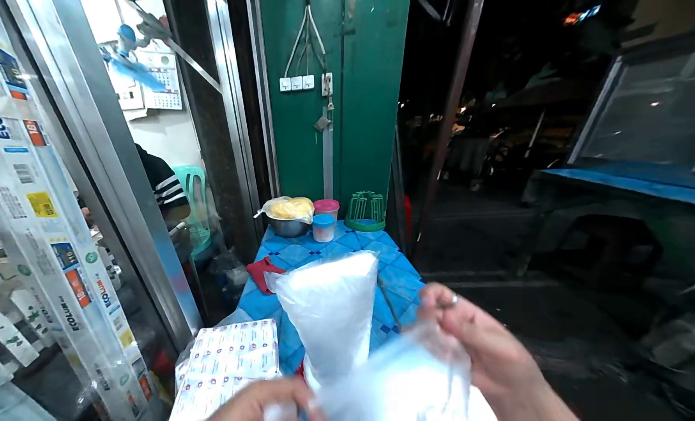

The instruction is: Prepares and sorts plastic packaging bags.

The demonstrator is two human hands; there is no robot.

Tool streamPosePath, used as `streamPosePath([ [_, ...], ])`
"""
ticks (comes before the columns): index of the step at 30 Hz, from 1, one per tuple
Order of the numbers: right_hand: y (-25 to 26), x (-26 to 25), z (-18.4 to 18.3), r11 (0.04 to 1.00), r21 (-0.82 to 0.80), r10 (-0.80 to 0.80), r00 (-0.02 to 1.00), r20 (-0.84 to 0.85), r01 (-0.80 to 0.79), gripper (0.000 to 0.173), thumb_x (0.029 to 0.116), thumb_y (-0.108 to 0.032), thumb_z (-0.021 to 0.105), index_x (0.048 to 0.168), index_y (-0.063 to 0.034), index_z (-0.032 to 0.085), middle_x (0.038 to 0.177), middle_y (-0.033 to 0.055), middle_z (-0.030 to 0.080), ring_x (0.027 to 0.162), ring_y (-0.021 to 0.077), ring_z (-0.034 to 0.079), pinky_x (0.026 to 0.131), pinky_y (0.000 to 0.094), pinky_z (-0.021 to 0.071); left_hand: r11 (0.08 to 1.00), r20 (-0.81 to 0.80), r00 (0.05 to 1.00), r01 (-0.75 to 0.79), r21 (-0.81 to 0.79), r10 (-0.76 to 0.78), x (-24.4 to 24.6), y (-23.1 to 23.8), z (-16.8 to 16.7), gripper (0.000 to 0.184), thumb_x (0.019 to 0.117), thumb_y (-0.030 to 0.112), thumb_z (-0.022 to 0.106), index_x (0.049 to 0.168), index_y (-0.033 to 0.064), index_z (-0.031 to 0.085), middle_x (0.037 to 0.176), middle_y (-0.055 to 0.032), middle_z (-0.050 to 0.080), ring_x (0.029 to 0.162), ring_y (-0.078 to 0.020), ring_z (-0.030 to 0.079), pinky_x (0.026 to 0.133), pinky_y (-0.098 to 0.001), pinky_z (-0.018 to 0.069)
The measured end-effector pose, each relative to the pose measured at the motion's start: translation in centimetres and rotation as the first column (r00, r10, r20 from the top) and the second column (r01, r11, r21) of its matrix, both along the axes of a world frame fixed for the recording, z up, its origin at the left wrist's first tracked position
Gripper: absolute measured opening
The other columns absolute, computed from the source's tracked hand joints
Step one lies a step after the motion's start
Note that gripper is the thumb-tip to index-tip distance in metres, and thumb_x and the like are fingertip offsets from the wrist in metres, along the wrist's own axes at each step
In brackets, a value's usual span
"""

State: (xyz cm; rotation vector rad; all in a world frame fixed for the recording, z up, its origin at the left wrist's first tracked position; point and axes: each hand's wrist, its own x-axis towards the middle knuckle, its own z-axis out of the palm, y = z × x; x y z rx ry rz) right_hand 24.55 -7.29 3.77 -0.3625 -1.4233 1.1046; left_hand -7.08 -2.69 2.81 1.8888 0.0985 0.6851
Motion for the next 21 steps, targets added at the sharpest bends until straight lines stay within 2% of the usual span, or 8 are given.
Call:
streamPosePath([
  [2, 1.8, 0.5, 2.3, 0.996, -0.011, -0.094, 0.995, -0.03, 0.094, 0.019, 0.0985, -0.03, 0.065, 0.116, -0.0271, 0.072, 0.087, -0.0093, 0.073, 0.076, -0.0009, 0.069, 0.072, 0.0178, 0.0585, 0.967, 0.104, 0.965, -0.228, -0.109, 0.239, 1.4, 1.0, 2.7, 0.01, 0.1051, 0.027, 0.056, 0.11, 0.0266, 0.064, 0.1, 0.0161, 0.075, 0.073, 0.0098, 0.065, 0.061, -0.0099, 0.0532],
  [5, 4.0, -1.2, 5.8, 0.874, -0.265, -0.411, 0.911, 0.043, 0.407, 0.021, 0.1022, -0.007, 0.047, 0.119, -0.0114, 0.059, 0.082, -0.0008, 0.071, 0.065, 0.0048, 0.067, 0.061, 0.0219, 0.0585, 0.694, -0.054, 0.75, -0.634, -0.342, 0.659, 4.3, 3.7, 7.1, 0.016, 0.1086, 0.016, 0.044, 0.112, 0.0106, 0.059, 0.08, 0.0035, 0.065, 0.064, -0.0034, 0.062, 0.059, -0.0206, 0.0545],
  [8, 5.8, -3.8, 6.9, 0.61, -0.44, -0.56, 0.751, 0.35, 0.659, 0.018, 0.1085, -0.009, 0.047, 0.125, -0.0036, 0.05, 0.078, 0.0041, 0.061, 0.055, 0.0083, 0.055, 0.053, 0.0242, 0.0481, 0.471, -0.205, 0.697, -0.643, -0.603, 0.688, 6.3, 6.5, 6.6, 0.028, 0.1108, 0.023, 0.041, 0.115, 0.0029, 0.06, 0.083, -0.008, 0.066, 0.072, -0.0142, 0.067, 0.066, -0.0301, 0.058],
  [11, 5.6, -5.2, 5.6, 0.526, -0.435, -0.566, 0.682, 0.463, 0.731, 0.02, 0.1089, -0.008, 0.046, 0.127, -0.0006, 0.046, 0.075, 0.0051, 0.057, 0.055, 0.0078, 0.053, 0.053, 0.0227, 0.0452, 0.37, -0.236, 0.736, -0.557, -0.743, 0.635, 7.4, 6.3, 4.0, 0.037, 0.1125, 0.027, 0.033, 0.111, 0.0015, 0.06, 0.08, -0.008, 0.067, 0.07, -0.0146, 0.067, 0.064, -0.0307, 0.058],
  [14, 5.1, -5.5, 3.1, 0.508, -0.431, -0.492, 0.662, 0.566, 0.746, 0.031, 0.1071, -0.004, 0.047, 0.135, 0.007, 0.043, 0.097, 0.015, 0.06, 0.076, 0.014, 0.059, 0.072, 0.0299, 0.0513, 0.351, -0.294, 0.717, -0.603, -0.717, 0.632, 8.4, 5.5, 1.3, 0.031, 0.1132, 0.02, 0.029, 0.106, 0.0049, 0.054, 0.062, 0.0012, 0.054, 0.049, -0.0059, 0.053, 0.049, -0.0219, 0.0489],
  [16, 5.3, -5.2, -0.5, 0.516, -0.386, -0.447, 0.624, 0.64, 0.765, 0.034, 0.107, -0.006, 0.047, 0.137, 0.01, 0.044, 0.111, 0.0226, 0.061, 0.092, 0.0204, 0.061, 0.084, 0.0348, 0.0513, 0.401, -0.3, 0.722, -0.625, -0.67, 0.624, 8.3, 4.4, -1.2, 0.026, 0.1118, 0.014, 0.031, 0.116, 0.0002, 0.052, 0.073, 0.0003, 0.055, 0.06, -0.0047, 0.056, 0.059, -0.022, 0.0514],
  [18, 5.3, -5.4, -4.6, 0.493, -0.359, -0.439, 0.582, 0.684, 0.793, 0.034, 0.106, -0.006, 0.047, 0.137, 0.0096, 0.046, 0.113, 0.0247, 0.063, 0.096, 0.0267, 0.064, 0.088, 0.0413, 0.0526, 0.44, -0.328, 0.712, -0.662, -0.607, 0.621, 8.3, 3.6, -4.9, 0.025, 0.1095, 0.006, 0.034, 0.121, -0.007, 0.05, 0.088, -0.006, 0.058, 0.075, -0.0083, 0.058, 0.072, -0.0267, 0.0524],
  [21, 5.3, -5.8, -10.6, 0.456, -0.34, -0.41, 0.533, 0.74, 0.823, 0.038, 0.1027, -0.005, 0.051, 0.139, 0.0068, 0.047, 0.116, 0.0262, 0.066, 0.106, 0.0356, 0.067, 0.096, 0.051, 0.0528, 0.482, -0.486, 0.611, -0.792, -0.375, 0.625, 9.7, 4.3, -9.8, 0.029, 0.1081, 0.009, 0.041, 0.131, -0.0048, 0.051, 0.098, -0.0169, 0.063, 0.076, -0.0189, 0.06, 0.07, -0.037, 0.0517],
])
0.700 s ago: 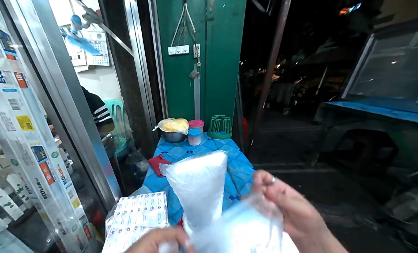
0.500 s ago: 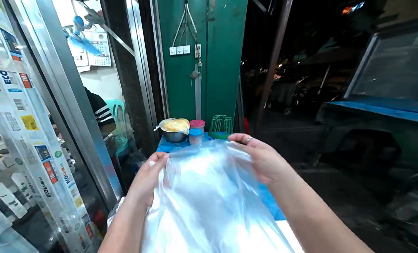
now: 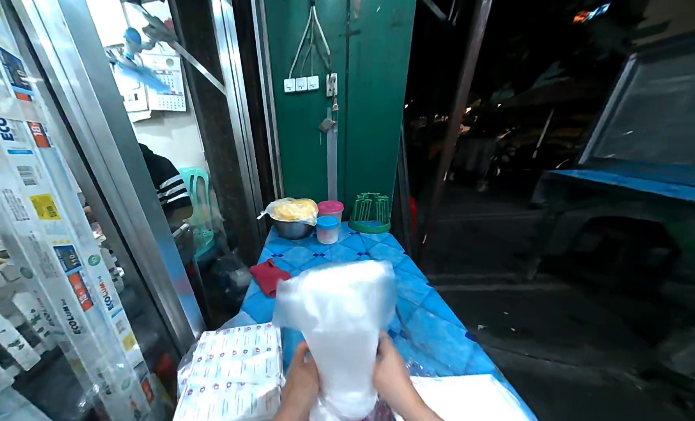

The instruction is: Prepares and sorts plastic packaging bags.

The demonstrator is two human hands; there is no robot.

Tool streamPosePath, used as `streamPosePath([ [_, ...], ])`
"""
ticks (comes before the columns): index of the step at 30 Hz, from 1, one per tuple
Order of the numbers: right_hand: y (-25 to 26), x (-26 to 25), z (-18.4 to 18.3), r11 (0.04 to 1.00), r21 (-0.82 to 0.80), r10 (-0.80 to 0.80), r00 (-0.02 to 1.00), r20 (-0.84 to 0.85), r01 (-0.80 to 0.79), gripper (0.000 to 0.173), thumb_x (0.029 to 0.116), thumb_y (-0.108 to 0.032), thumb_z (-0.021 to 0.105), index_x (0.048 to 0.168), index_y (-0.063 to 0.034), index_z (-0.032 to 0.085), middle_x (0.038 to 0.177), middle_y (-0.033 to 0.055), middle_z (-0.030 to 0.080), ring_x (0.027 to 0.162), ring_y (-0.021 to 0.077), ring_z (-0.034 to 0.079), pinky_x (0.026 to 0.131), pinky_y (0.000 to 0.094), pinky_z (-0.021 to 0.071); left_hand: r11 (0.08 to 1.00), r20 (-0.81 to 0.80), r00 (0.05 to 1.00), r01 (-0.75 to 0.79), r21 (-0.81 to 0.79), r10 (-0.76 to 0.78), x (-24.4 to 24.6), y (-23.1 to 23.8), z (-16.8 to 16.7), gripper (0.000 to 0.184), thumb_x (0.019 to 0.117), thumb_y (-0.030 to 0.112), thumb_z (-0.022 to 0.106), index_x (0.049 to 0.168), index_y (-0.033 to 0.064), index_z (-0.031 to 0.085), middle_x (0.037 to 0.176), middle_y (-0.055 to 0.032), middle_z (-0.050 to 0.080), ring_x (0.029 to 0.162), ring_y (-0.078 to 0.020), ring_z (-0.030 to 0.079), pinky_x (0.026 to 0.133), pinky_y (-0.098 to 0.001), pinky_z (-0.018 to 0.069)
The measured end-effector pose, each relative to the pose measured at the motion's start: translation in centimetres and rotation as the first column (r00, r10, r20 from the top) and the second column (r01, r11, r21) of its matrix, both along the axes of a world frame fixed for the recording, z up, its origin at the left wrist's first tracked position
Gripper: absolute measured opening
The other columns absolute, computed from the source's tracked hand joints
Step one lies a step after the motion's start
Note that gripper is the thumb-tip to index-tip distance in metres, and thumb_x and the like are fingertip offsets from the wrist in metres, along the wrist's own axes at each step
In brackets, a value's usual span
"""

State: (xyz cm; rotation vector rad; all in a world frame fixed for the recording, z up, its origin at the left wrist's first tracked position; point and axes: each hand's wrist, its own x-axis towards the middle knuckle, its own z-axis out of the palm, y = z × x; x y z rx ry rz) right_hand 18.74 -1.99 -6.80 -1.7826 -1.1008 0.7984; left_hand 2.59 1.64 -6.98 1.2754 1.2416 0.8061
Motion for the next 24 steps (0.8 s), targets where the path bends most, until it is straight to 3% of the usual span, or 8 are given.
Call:
streamPosePath([
  [5, 0.2, 0.1, -2.1, 0.997, -0.079, -0.014, 0.999, -0.038, 0.011, 0.035, 0.1045, -0.005, 0.049, 0.138, 0.0037, 0.047, 0.121, 0.0249, 0.065, 0.112, 0.0343, 0.066, 0.099, 0.0498, 0.0511, 1.0, -0.134, 0.991, -0.001, -0.018, -0.001, 0.0, 0.8, -1.9, 0.028, 0.1091, 0.013, 0.043, 0.131, -0.0009, 0.053, 0.103, -0.0201, 0.065, 0.08, -0.025, 0.063, 0.073, -0.0423, 0.0528],
  [7, -0.5, 0.1, -1.8, 0.997, -0.069, -0.051, 0.98, -0.195, 0.038, 0.031, 0.1046, -0.004, 0.049, 0.134, 0.0046, 0.049, 0.106, 0.0194, 0.065, 0.087, 0.024, 0.066, 0.08, 0.0407, 0.0542, 0.997, -0.111, 0.994, -0.029, -0.07, 0.021, -0.4, -0.2, -1.2, 0.029, 0.1101, 0.014, 0.041, 0.13, -0.0034, 0.053, 0.097, -0.0182, 0.062, 0.075, -0.0224, 0.06, 0.07, -0.0395, 0.0513],
  [8, -1.3, -0.1, -1.1, 0.996, -0.065, -0.08, 0.949, -0.304, 0.063, 0.027, 0.1053, -0.005, 0.049, 0.131, 0.0041, 0.049, 0.093, 0.0133, 0.061, 0.069, 0.0159, 0.058, 0.064, 0.033, 0.0498, 0.995, -0.083, 0.996, -0.034, -0.094, 0.026, -0.8, -0.9, -0.8, 0.03, 0.1103, 0.014, 0.041, 0.129, -0.0056, 0.053, 0.095, -0.0181, 0.061, 0.076, -0.0221, 0.058, 0.071, -0.0394, 0.0509],
  [10, -3.4, -0.8, 0.5, 0.996, -0.048, -0.09, 0.863, -0.498, 0.077, 0.025, 0.1032, -0.002, 0.048, 0.127, 0.0032, 0.048, 0.081, 0.0064, 0.057, 0.054, 0.0081, 0.05, 0.051, 0.025, 0.0438, 0.995, -0.034, 0.999, -0.012, -0.1, 0.009, -1.5, -2.6, 0.4, 0.028, 0.1087, 0.011, 0.042, 0.126, -0.008, 0.053, 0.093, -0.015, 0.058, 0.077, -0.0189, 0.056, 0.073, -0.0372, 0.05],
  [12, -4.7, -1.4, 0.7, 0.998, -0.043, -0.063, 0.85, -0.523, 0.047, 0.028, 0.0984, 0.004, 0.048, 0.126, 0.0045, 0.045, 0.085, 0.0069, 0.056, 0.059, 0.0088, 0.052, 0.054, 0.0262, 0.0452, 0.997, -0.036, 0.999, 0.028, -0.077, -0.031, -2.0, -3.5, 0.4, 0.023, 0.1036, 0.007, 0.048, 0.121, -0.0081, 0.053, 0.089, -0.0116, 0.056, 0.074, -0.0154, 0.054, 0.069, -0.0341, 0.0491],
  [17, -3.6, -0.2, -2.7, 0.994, -0.104, -0.049, 0.989, -0.138, 0.035, 0.029, 0.0876, 0.005, 0.062, 0.116, 0.0101, 0.056, 0.1, 0.0217, 0.061, 0.084, 0.0294, 0.063, 0.076, 0.047, 0.0532, 0.993, -0.254, 0.961, 0.093, -0.079, -0.11, -2.0, -2.3, -1.1, 0.041, 0.0985, 0.013, 0.06, 0.133, -0.0064, 0.048, 0.098, -0.0225, 0.065, 0.082, -0.0294, 0.066, 0.077, -0.0465, 0.0549],
  [20, -3.4, -0.2, -1.2, 0.987, -0.159, 0.024, 0.995, 0.093, -0.009, 0.031, 0.091, 0.0, 0.062, 0.121, 0.0082, 0.06, 0.115, 0.0274, 0.064, 0.109, 0.0396, 0.064, 0.093, 0.0554, 0.0499, 0.995, -0.317, 0.943, 0.099, -0.028, -0.103, -1.8, -1.2, -1.2, 0.056, 0.0964, 0.012, 0.062, 0.146, -0.0006, 0.041, 0.128, -0.0284, 0.059, 0.108, -0.0416, 0.064, 0.091, -0.0578, 0.0529],
  [24, -3.2, -1.1, 0.6, 0.971, -0.238, 0.109, 0.937, 0.332, -0.029, 0.032, 0.0986, -0.004, 0.055, 0.127, 0.0045, 0.065, 0.129, 0.0271, 0.063, 0.118, 0.0414, 0.063, 0.1, 0.0544, 0.0494, 0.993, -0.296, 0.949, 0.116, 0.015, -0.106, -1.2, -0.4, -0.6, 0.044, 0.0998, 0.01, 0.057, 0.143, 0.0032, 0.05, 0.13, -0.0226, 0.061, 0.11, -0.034, 0.065, 0.093, -0.0533, 0.0521],
])
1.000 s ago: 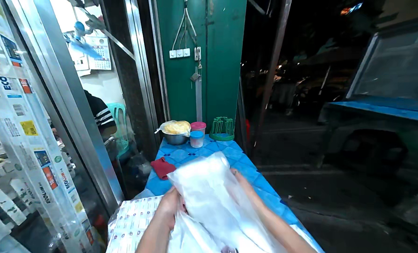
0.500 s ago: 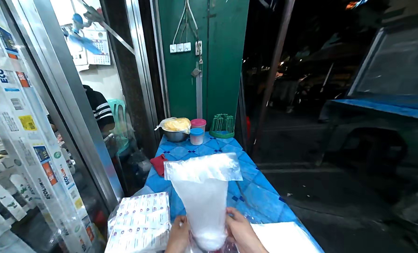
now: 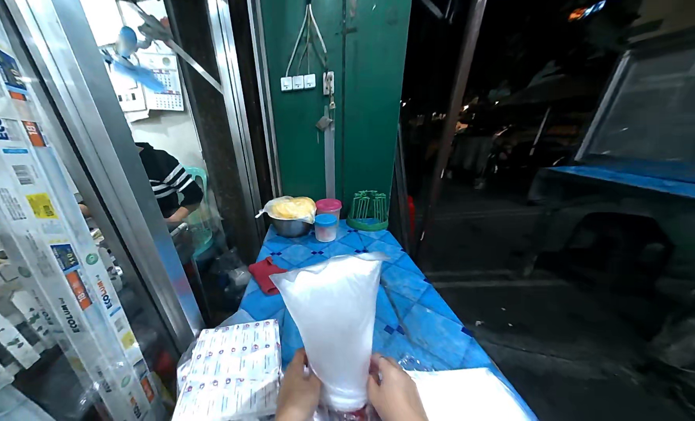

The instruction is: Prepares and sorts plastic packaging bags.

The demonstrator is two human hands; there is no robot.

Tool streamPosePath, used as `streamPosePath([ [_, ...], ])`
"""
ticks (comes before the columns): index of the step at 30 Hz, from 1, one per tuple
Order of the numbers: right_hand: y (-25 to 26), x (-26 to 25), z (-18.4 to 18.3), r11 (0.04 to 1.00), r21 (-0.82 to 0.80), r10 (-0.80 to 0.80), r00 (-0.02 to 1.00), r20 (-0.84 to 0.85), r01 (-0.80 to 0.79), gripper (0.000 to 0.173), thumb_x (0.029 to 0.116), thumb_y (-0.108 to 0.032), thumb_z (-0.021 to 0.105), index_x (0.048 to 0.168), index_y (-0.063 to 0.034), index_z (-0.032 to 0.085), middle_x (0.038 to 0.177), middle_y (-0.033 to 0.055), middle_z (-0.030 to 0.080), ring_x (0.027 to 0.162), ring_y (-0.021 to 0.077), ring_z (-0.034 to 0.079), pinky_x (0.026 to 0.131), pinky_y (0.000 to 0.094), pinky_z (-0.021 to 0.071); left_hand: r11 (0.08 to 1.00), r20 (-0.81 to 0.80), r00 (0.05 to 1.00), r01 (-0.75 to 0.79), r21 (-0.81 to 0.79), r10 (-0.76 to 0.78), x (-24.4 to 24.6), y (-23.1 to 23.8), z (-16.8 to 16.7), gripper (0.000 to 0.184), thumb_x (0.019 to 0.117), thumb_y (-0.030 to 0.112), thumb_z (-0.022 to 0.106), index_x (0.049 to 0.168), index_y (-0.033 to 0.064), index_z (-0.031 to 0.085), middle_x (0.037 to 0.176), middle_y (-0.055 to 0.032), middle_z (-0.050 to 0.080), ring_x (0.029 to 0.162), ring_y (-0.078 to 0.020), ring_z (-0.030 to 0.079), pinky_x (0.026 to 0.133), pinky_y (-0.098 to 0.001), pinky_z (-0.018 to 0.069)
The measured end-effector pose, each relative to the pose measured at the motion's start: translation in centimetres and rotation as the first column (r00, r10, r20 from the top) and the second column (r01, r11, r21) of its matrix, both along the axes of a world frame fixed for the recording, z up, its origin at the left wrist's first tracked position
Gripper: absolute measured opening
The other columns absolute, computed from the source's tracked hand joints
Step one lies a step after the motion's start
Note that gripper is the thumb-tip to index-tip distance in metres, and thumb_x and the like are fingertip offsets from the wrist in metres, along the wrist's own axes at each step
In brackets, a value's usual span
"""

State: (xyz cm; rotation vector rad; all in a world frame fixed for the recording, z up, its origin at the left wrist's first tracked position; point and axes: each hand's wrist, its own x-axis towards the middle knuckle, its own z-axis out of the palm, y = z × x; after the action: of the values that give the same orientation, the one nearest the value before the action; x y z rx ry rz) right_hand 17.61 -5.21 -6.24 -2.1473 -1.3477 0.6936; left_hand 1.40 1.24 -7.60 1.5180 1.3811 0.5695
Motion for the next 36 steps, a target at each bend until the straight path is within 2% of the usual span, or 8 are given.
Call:
streamPosePath([
  [6, 1.1, -0.5, 0.9, 0.993, -0.078, 0.099, 0.973, 0.21, -0.084, 0.034, 0.1013, -0.004, 0.049, 0.131, 0.0044, 0.064, 0.135, 0.0239, 0.063, 0.118, 0.041, 0.065, 0.099, 0.0544, 0.0512, 0.989, -0.149, 0.986, 0.089, 0.121, -0.07, -0.2, 2.7, 1.0, 0.037, 0.0977, 0.015, 0.061, 0.133, 0.0022, 0.061, 0.13, -0.0195, 0.064, 0.123, -0.0323, 0.06, 0.105, -0.052, 0.0457],
  [8, 1.6, 0.2, 1.2, 0.988, -0.068, 0.15, 0.97, 0.191, -0.139, 0.033, 0.1002, -0.004, 0.051, 0.129, 0.0061, 0.064, 0.133, 0.0245, 0.064, 0.121, 0.0403, 0.064, 0.103, 0.0538, 0.0491, 0.979, -0.024, 0.992, 0.128, 0.16, -0.125, -0.5, 3.7, 0.3, 0.044, 0.0921, 0.007, 0.066, 0.135, -0.001, 0.059, 0.133, -0.0193, 0.062, 0.125, -0.0275, 0.059, 0.108, -0.0451, 0.0464],
  [10, 2.3, 0.9, 1.3, 0.983, -0.053, 0.182, 0.973, 0.143, -0.176, 0.03, 0.1006, -0.006, 0.054, 0.125, 0.0076, 0.065, 0.128, 0.0257, 0.065, 0.122, 0.0401, 0.063, 0.105, 0.0533, 0.047, 0.982, 0.069, 0.984, 0.155, 0.106, -0.162, -0.3, 4.4, 0.1, 0.037, 0.0936, 0.003, 0.066, 0.13, -0.0032, 0.061, 0.12, -0.0193, 0.067, 0.11, -0.0241, 0.066, 0.097, -0.0424, 0.053],
  [20, 5.4, 3.7, -0.3, 0.924, -0.064, 0.377, 0.926, -0.034, -0.378, 0.049, 0.0962, -0.014, 0.066, 0.141, 0.0031, 0.055, 0.147, 0.0273, 0.05, 0.136, 0.0397, 0.05, 0.114, 0.0535, 0.0392, 0.985, 0.045, 0.989, 0.134, 0.107, -0.139, 0.7, 3.8, 1.2, 0.031, 0.0969, 0.0, 0.061, 0.126, -0.0077, 0.062, 0.123, -0.0216, 0.066, 0.117, -0.0238, 0.061, 0.104, -0.0396, 0.0467],
  [24, 5.6, 3.4, -1.9, 0.952, -0.044, 0.296, 0.949, -0.106, -0.302, 0.055, 0.0981, -0.012, 0.062, 0.148, 0.0037, 0.044, 0.147, 0.0256, 0.051, 0.138, 0.0357, 0.049, 0.116, 0.0507, 0.0383, 0.989, -0.033, 0.991, 0.132, 0.073, -0.129, 0.8, 4.1, 0.1, 0.035, 0.0982, 0.004, 0.06, 0.132, -0.0058, 0.06, 0.13, -0.0228, 0.063, 0.125, -0.0283, 0.058, 0.109, -0.0446, 0.0433],
  [28, 4.4, 2.9, -2.0, 0.991, -0.006, 0.135, 0.978, -0.158, -0.137, 0.045, 0.1058, -0.012, 0.048, 0.148, 0.0023, 0.042, 0.14, 0.0259, 0.057, 0.131, 0.0362, 0.056, 0.112, 0.0493, 0.0426, 0.987, -0.204, 0.971, 0.145, 0.075, -0.127, 0.9, 4.2, 0.2, 0.037, 0.101, 0.01, 0.058, 0.136, -0.0033, 0.058, 0.137, -0.0231, 0.06, 0.132, -0.0325, 0.054, 0.114, -0.0483, 0.0394],
  [32, 1.1, 1.4, -0.8, 0.984, 0.18, 0.024, 0.997, -0.074, -0.01, 0.041, 0.104, -0.007, 0.047, 0.143, 0.0036, 0.055, 0.134, 0.0306, 0.058, 0.117, 0.0436, 0.063, 0.102, 0.0549, 0.049, 0.94, -0.071, 0.994, -0.055, 0.337, 0.083, 0.8, 1.6, 0.7, 0.034, 0.1019, 0.006, 0.052, 0.131, -0.0072, 0.061, 0.131, -0.0262, 0.062, 0.125, -0.037, 0.059, 0.108, -0.0507, 0.0449],
  [36, -0.4, 0.2, 0.3, 0.991, -0.072, 0.12, 0.992, 0.042, -0.117, 0.041, 0.107, -0.009, 0.042, 0.145, 0.0005, 0.054, 0.141, 0.0281, 0.056, 0.125, 0.0439, 0.06, 0.104, 0.0568, 0.0476, 0.951, -0.182, 0.981, 0.112, 0.287, -0.061, -0.1, -0.5, 0.2, 0.036, 0.1036, 0.006, 0.048, 0.136, -0.0051, 0.059, 0.143, -0.0253, 0.055, 0.131, -0.0384, 0.056, 0.111, -0.0513, 0.0431],
])
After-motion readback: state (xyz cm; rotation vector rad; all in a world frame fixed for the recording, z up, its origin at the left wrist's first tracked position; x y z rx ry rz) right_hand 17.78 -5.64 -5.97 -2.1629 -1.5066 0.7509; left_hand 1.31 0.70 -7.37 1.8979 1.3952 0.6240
